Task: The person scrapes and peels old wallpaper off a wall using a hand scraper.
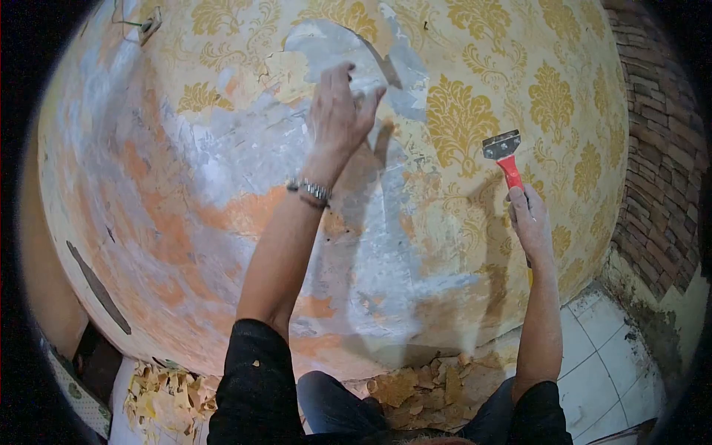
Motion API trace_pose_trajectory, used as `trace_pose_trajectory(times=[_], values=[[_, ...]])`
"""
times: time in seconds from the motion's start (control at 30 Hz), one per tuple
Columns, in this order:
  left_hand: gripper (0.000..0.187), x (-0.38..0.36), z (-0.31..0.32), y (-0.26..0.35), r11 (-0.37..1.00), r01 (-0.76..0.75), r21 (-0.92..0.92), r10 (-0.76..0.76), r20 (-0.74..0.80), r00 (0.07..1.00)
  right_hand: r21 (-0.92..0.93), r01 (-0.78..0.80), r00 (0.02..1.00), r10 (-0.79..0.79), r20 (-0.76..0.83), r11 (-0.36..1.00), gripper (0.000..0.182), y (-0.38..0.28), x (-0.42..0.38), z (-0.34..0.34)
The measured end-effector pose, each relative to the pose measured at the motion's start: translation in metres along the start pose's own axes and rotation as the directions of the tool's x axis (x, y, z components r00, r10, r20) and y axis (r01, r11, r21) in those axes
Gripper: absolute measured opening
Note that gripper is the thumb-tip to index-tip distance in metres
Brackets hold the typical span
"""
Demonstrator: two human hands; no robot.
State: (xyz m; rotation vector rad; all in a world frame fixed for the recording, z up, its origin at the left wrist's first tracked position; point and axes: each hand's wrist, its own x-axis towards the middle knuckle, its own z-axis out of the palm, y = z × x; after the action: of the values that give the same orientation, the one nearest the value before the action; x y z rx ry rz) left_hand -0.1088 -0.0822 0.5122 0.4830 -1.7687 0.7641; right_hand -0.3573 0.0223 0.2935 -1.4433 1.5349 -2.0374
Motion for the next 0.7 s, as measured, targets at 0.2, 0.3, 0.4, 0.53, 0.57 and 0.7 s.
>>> trace_pose_trajectory(times=[0.2,0.3,0.4,0.53,0.57,0.7], values=[[0.062,0.080,0.026,0.021,0.937,-0.118,0.329,0.232,-0.334,0.914,-0.023,0.043,0.998,-0.044,-0.055,0.999,0.046,0.003,0.000,-0.005],[0.103,0.103,0.029,0.024,0.925,-0.075,0.372,0.104,-0.060,0.993,-0.073,0.075,0.996,-0.079,-0.042,0.994,0.047,0.004,0.002,-0.006],[0.056,0.110,0.025,0.009,0.948,0.239,0.208,-0.256,0.058,0.965,-0.037,0.092,0.995,-0.093,-0.032,0.995,0.047,0.007,0.002,-0.008],[0.035,0.078,0.022,-0.043,0.906,0.301,0.296,-0.242,-0.220,0.945,0.042,0.063,0.998,-0.061,-0.033,0.997,0.047,0.008,0.004,-0.017],[0.033,0.066,0.019,-0.055,0.896,0.285,0.342,-0.157,-0.356,0.921,0.055,0.053,0.998,-0.051,-0.039,0.997,0.046,0.008,0.004,-0.018],[0.036,0.015,-0.002,-0.073,0.864,0.381,0.329,-0.255,-0.366,0.895,0.074,0.036,0.998,-0.032,-0.050,0.997,0.044,0.009,0.003,-0.020]])
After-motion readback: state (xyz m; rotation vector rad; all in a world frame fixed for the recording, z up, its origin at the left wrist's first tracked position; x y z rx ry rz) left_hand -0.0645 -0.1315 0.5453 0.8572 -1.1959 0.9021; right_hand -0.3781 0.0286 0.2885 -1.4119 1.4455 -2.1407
